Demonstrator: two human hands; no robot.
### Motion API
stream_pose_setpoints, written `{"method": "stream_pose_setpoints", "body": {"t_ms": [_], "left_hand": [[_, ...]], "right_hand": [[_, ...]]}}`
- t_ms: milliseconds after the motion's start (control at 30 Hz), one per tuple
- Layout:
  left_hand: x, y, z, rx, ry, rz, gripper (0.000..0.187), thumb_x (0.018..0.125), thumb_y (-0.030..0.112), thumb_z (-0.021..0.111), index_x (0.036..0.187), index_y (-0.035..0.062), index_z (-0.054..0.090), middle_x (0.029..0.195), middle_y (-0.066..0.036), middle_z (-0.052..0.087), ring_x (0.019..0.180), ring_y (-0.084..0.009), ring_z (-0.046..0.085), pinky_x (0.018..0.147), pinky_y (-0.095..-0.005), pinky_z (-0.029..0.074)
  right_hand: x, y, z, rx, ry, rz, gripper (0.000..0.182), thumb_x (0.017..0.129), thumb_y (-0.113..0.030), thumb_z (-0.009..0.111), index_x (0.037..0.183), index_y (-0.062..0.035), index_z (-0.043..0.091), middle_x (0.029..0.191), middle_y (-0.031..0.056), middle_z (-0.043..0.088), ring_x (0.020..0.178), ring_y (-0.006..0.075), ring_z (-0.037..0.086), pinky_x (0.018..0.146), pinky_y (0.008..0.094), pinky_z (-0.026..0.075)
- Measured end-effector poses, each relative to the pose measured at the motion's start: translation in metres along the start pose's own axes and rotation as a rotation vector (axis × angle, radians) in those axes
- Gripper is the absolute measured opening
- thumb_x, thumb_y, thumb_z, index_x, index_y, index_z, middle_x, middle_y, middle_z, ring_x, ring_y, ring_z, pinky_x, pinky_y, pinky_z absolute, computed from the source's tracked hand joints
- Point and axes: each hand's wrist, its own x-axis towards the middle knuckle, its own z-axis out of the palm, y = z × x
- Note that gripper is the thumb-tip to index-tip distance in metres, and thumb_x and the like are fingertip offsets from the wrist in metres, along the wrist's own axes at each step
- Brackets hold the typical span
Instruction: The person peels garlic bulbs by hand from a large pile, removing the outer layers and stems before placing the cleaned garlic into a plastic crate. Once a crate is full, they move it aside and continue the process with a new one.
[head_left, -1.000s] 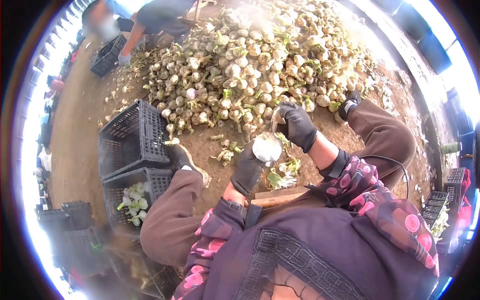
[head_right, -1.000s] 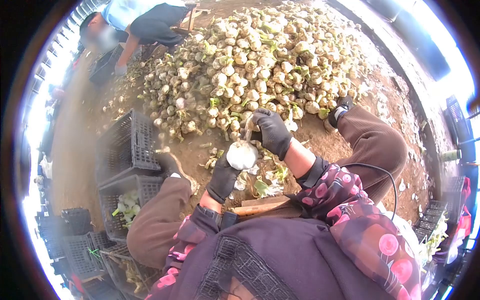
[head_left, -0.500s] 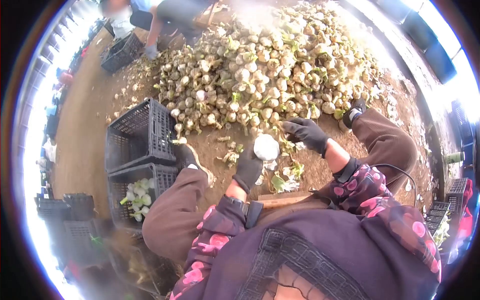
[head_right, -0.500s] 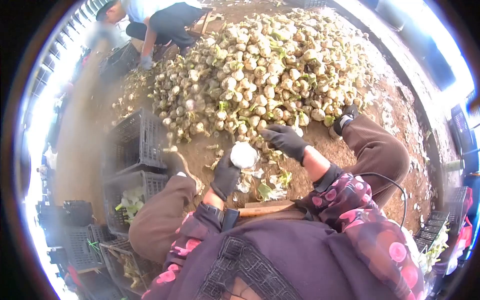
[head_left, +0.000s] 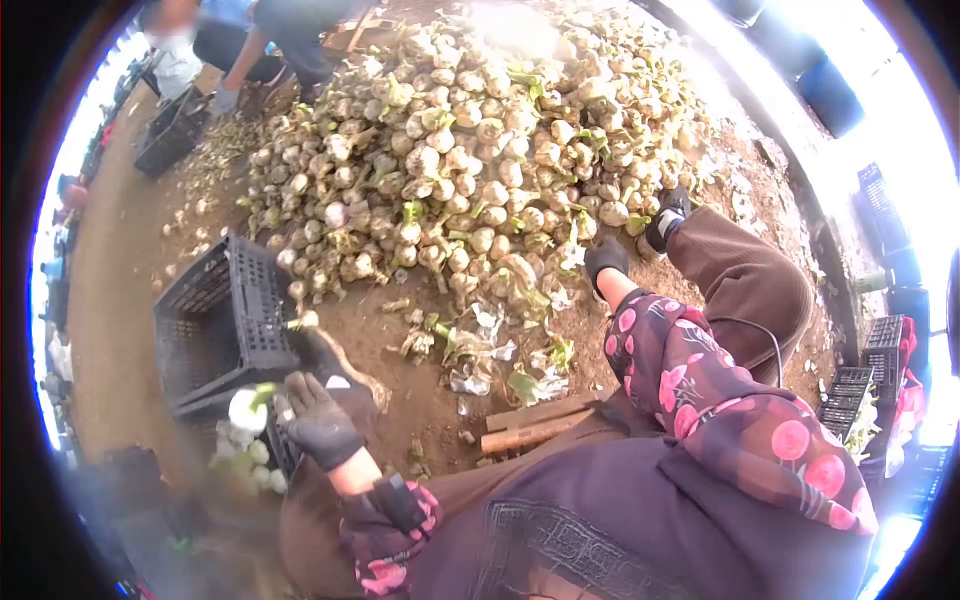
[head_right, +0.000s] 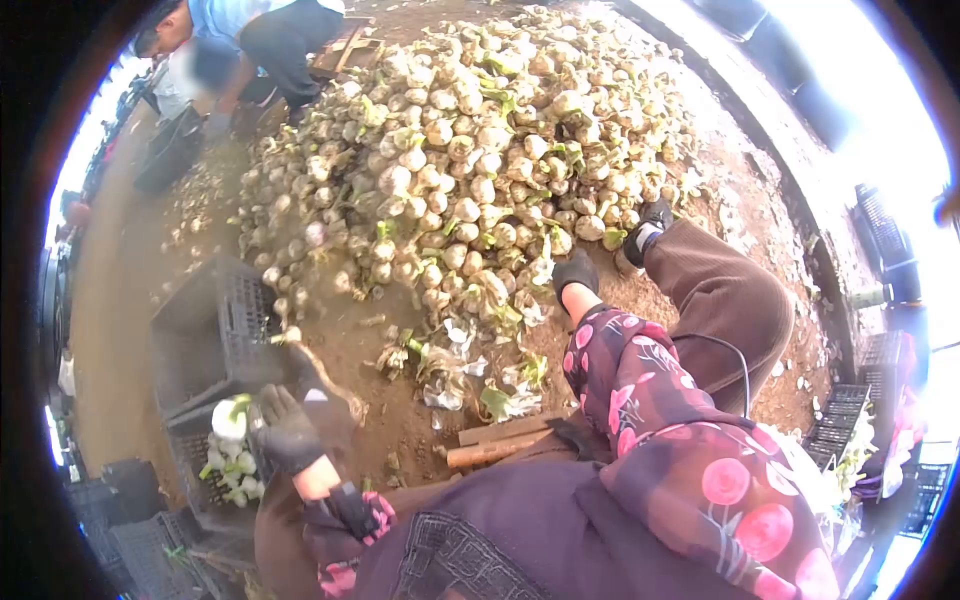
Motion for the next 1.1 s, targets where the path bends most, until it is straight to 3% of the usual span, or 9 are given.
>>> {"method": "stream_pose_setpoints", "body": {"t_ms": [133, 233, 300, 333, 433, 500, 700, 967, 1100], "left_hand": [[-0.018, -0.035, 0.02, 0.242, -0.037, -0.185, 0.043, 0.093, 0.029, 0.048, 0.128, 0.0054, 0.04, 0.123, -0.007, 0.048, 0.106, -0.0183, 0.05, 0.1, -0.035, 0.039], [-0.042, -0.069, 0.045, 0.307, -0.243, -0.28, 0.039, 0.093, 0.02, 0.047, 0.128, 0.0056, 0.041, 0.113, -0.004, 0.051, 0.1, -0.0156, 0.052, 0.089, -0.0305, 0.046], [-0.042, -0.084, 0.037, 0.303, -0.381, -0.268, 0.038, 0.091, 0.016, 0.048, 0.127, 0.0042, 0.042, 0.112, -0.005, 0.051, 0.098, -0.0154, 0.052, 0.087, -0.0299, 0.047], [-0.036, -0.092, 0.028, 0.427, -0.413, -0.369, 0.04, 0.089, 0.012, 0.049, 0.128, 0.0058, 0.041, 0.111, -0.006, 0.052, 0.097, -0.0153, 0.053, 0.084, -0.0303, 0.049], [-0.038, -0.111, 0.037, 0.613, -0.441, -0.546, 0.046, 0.086, 0.007, 0.051, 0.13, 0.0094, 0.04, 0.108, -0.007, 0.054, 0.092, -0.0144, 0.054, 0.076, -0.029, 0.05], [-0.06, -0.116, 0.049, 0.687, -0.444, -0.637, 0.049, 0.085, 0.005, 0.052, 0.131, 0.0114, 0.039, 0.107, -0.008, 0.054, 0.09, -0.0136, 0.055, 0.072, -0.0273, 0.05], [-0.114, -0.122, 0.085, 1.054, -0.855, -0.581, 0.05, 0.088, 0.007, 0.051, 0.135, 0.0102, 0.035, 0.098, -0.006, 0.057, 0.078, -0.01, 0.055, 0.062, -0.0245, 0.046], [-0.127, -0.129, 0.082, 1.158, -1.292, -0.061, 0.038, 0.089, 0.008, 0.051, 0.125, 0.0032, 0.045, 0.101, -0.007, 0.058, 0.082, -0.0133, 0.056, 0.069, -0.0276, 0.047], [-0.154, -0.11, 0.106, 0.783, -1.062, -0.522, 0.029, 0.091, 0.018, 0.048, 0.114, 0.0017, 0.056, 0.093, -0.006, 0.062, 0.083, -0.0139, 0.059, 0.071, -0.027, 0.048]], "right_hand": [[0.052, -0.017, -0.006, 0.046, 0.019, -0.437, 0.038, 0.079, -0.024, 0.059, 0.115, -0.0159, 0.06, 0.107, 0.013, 0.063, 0.099, 0.0294, 0.06, 0.08, 0.0407, 0.048], [0.108, -0.01, 0.054, -1.139, -0.074, -1.022, 0.023, 0.084, -0.015, 0.051, 0.094, -0.0147, 0.071, 0.103, 0.0025, 0.066, 0.096, 0.0222, 0.061, 0.076, 0.0377, 0.049], [0.082, -0.028, 0.035, -0.25, -0.056, -0.422, 0.022, 0.08, -0.018, 0.053, 0.092, -0.0086, 0.069, 0.094, 0.0157, 0.067, 0.09, 0.0339, 0.063, 0.075, 0.0422, 0.051], [0.053, -0.039, 0.009, -0.086, -0.061, -0.397, 0.027, 0.078, -0.022, 0.054, 0.099, -0.0083, 0.065, 0.095, 0.0207, 0.064, 0.091, 0.0379, 0.062, 0.078, 0.0457, 0.049], [0.012, -0.065, -0.017, -0.135, -0.024, -0.653, 0.035, 0.079, -0.022, 0.053, 0.114, -0.0179, 0.056, 0.1, 0.0149, 0.065, 0.09, 0.0341, 0.062, 0.078, 0.0439, 0.049], [-0.033, -0.094, -0.052, -0.061, -0.374, -0.636, 0.031, 0.079, -0.028, 0.058, 0.108, -0.0147, 0.06, 0.094, 0.0126, 0.066, 0.086, 0.0314, 0.064, 0.075, 0.0408, 0.049], [-0.154, -0.117, -0.102, 0.236, -0.583, -1.211, 0.023, 0.073, -0.018, 0.066, 0.093, -0.0083, 0.061, 0.086, 0.0155, 0.064, 0.084, 0.0344, 0.061, 0.073, 0.0427, 0.048], [-0.19, -0.081, -0.164, 0.366, -0.535, -1.018, 0.031, 0.08, -0.024, 0.068, 0.103, -0.0056, 0.058, 0.097, 0.0161, 0.063, 0.09, 0.0278, 0.062, 0.077, 0.0374, 0.048], [-0.183, -0.056, -0.13, 1.056, -0.519, -0.955, 0.046, 0.086, -0.023, 0.065, 0.125, -0.0065, 0.047, 0.116, 0.0088, 0.057, 0.108, 0.0197, 0.054, 0.091, 0.0331, 0.044]]}}
